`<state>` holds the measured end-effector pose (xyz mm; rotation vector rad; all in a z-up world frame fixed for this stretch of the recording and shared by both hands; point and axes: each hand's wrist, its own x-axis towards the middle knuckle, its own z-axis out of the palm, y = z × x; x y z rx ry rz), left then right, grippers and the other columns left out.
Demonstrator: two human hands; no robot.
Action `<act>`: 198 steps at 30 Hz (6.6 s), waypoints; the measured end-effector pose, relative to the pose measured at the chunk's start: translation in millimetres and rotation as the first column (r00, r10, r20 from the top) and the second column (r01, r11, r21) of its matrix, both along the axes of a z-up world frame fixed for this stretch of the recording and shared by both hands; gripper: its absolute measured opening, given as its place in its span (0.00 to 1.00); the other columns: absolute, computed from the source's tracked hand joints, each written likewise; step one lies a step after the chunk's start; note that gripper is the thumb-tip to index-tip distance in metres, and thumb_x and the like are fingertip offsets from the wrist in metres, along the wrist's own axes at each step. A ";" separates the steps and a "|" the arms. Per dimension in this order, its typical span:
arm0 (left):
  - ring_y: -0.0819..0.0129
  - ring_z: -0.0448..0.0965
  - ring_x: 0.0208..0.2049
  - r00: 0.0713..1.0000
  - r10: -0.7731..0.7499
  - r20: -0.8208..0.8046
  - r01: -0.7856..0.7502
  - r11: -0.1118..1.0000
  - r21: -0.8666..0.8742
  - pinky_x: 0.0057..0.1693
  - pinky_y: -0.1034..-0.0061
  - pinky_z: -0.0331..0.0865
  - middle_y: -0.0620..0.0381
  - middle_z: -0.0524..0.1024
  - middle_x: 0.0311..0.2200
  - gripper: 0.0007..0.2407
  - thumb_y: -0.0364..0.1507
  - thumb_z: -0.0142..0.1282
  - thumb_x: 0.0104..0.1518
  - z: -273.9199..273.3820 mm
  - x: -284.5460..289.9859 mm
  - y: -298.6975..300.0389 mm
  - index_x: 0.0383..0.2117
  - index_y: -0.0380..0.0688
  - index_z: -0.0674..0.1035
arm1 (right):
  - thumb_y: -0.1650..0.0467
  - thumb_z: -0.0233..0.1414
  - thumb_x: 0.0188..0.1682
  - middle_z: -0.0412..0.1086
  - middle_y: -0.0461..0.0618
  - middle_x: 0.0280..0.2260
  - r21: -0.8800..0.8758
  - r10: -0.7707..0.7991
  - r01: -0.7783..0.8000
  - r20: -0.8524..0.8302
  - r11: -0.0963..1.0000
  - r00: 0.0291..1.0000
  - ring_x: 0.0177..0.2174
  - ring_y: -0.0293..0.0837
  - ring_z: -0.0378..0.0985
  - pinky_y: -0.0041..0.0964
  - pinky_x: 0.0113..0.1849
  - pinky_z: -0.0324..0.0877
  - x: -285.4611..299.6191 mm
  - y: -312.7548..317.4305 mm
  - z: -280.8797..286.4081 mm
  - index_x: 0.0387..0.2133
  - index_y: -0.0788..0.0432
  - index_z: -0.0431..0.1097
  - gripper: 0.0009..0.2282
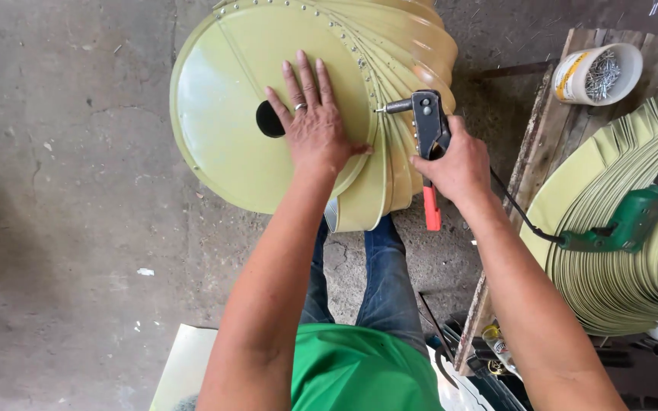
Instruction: The person attaches curved metal blades to a round fan hub on the workshop floor. They align each blade against the hub, then use a hand riveter and a green electric drill to fasten the blades with rivets, pressing the hub steady with one hand while working.
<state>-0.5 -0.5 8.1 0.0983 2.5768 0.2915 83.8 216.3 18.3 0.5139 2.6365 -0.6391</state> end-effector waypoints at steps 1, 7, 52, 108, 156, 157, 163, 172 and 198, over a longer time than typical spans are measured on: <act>0.44 0.28 0.75 1.000 -0.006 -0.014 0.006 1.000 0.001 0.72 0.36 0.26 0.44 0.34 0.74 0.67 0.57 0.75 0.23 -1.8 0.3 -0.4 0.73 0.40 0.45 | 0.63 0.71 0.34 0.77 0.62 0.35 0.028 0.012 -0.012 0.003 1.000 1.000 0.37 0.61 0.81 0.53 0.41 0.75 -1.6 -4.6 4.2 0.47 0.61 0.66 0.30; 0.45 0.28 0.75 1.000 0.001 -0.015 0.000 0.999 0.038 0.73 0.36 0.26 0.43 0.33 0.74 0.66 0.56 0.75 0.24 0.3 0.0 -2.4 0.72 0.40 0.45 | 0.63 0.68 0.42 0.75 0.64 0.35 0.291 0.215 -0.230 0.084 0.929 0.973 0.33 0.65 0.81 0.57 0.33 0.75 -5.5 -27.5 22.5 0.49 0.61 0.60 0.29; 0.44 0.22 0.74 0.999 -0.024 -0.034 0.027 0.996 0.088 0.69 0.37 0.15 0.38 0.29 0.74 0.56 0.75 0.33 0.42 -2.7 2.4 -1.5 0.73 0.44 0.50 | 0.58 0.62 0.45 0.76 0.63 0.37 -0.003 0.139 -0.149 0.380 0.989 0.915 0.39 0.61 0.80 0.54 0.41 0.74 3.6 -28.9 36.5 0.37 0.67 0.72 0.21; 0.45 0.22 0.73 0.999 -0.041 -0.004 0.041 0.997 0.064 0.67 0.37 0.14 0.38 0.29 0.73 0.54 0.74 0.33 0.43 -7.5 2.0 -4.8 0.73 0.46 0.49 | 0.60 0.53 0.50 0.79 0.66 0.32 -0.196 0.214 -0.116 0.607 0.974 0.766 0.33 0.58 0.84 0.53 0.39 0.78 -15.1 -11.6 34.6 0.32 0.68 0.76 0.18; 0.47 0.24 0.74 0.998 -0.027 0.050 0.029 0.999 -0.028 0.68 0.36 0.15 0.44 0.30 0.74 0.50 0.73 0.32 0.44 3.8 3.8 6.0 0.73 0.56 0.51 | 0.62 0.53 0.51 0.75 0.72 0.38 -0.017 0.388 -0.416 -0.325 0.909 0.863 0.35 0.67 0.80 0.57 0.38 0.75 30.3 10.0 -31.4 0.57 0.67 0.65 0.25; 0.46 0.25 0.73 1.000 -0.030 -0.008 0.030 1.000 0.001 0.68 0.36 0.16 0.44 0.31 0.73 0.49 0.72 0.33 0.45 -2.6 4.2 3.5 0.73 0.55 0.53 | 0.60 0.51 0.53 0.75 0.68 0.35 -0.156 0.255 -0.288 -0.201 0.945 0.946 0.33 0.65 0.81 0.56 0.37 0.76 30.3 3.6 -28.8 0.54 0.65 0.66 0.22; 0.46 0.41 0.73 0.985 0.049 -0.163 -0.036 0.996 0.076 0.69 0.35 0.26 0.46 0.48 0.72 0.34 0.61 0.37 0.57 -12.0 -2.3 -0.2 0.63 0.56 0.70 | 0.59 0.52 0.57 0.76 0.63 0.29 -0.264 -0.041 -0.036 -0.280 0.964 0.959 0.29 0.62 0.81 0.53 0.30 0.76 38.7 -24.8 -17.2 0.41 0.64 0.68 0.17; 0.49 0.68 0.51 0.872 0.029 -0.489 -0.004 0.999 0.052 0.52 0.54 0.63 0.49 0.72 0.44 0.14 0.40 0.60 0.59 -78.8 -106.5 46.6 0.51 0.61 0.82 | 0.59 0.50 0.55 0.73 0.52 0.18 -0.409 -0.270 0.263 0.041 0.874 0.962 0.15 0.47 0.77 0.42 0.16 0.69 128.0 28.8 -13.2 0.40 0.60 0.68 0.15; 0.46 0.78 0.44 0.913 -0.013 -0.409 0.230 0.843 0.487 0.50 0.57 0.72 0.46 0.78 0.42 0.14 0.32 0.64 0.58 -56.3 24.5 100.9 0.48 0.47 0.76 | 0.56 0.50 0.55 0.75 0.68 0.33 0.189 -0.560 0.529 0.355 0.827 0.749 0.37 0.69 0.76 0.61 0.39 0.70 291.5 118.6 42.9 0.38 0.62 0.73 0.19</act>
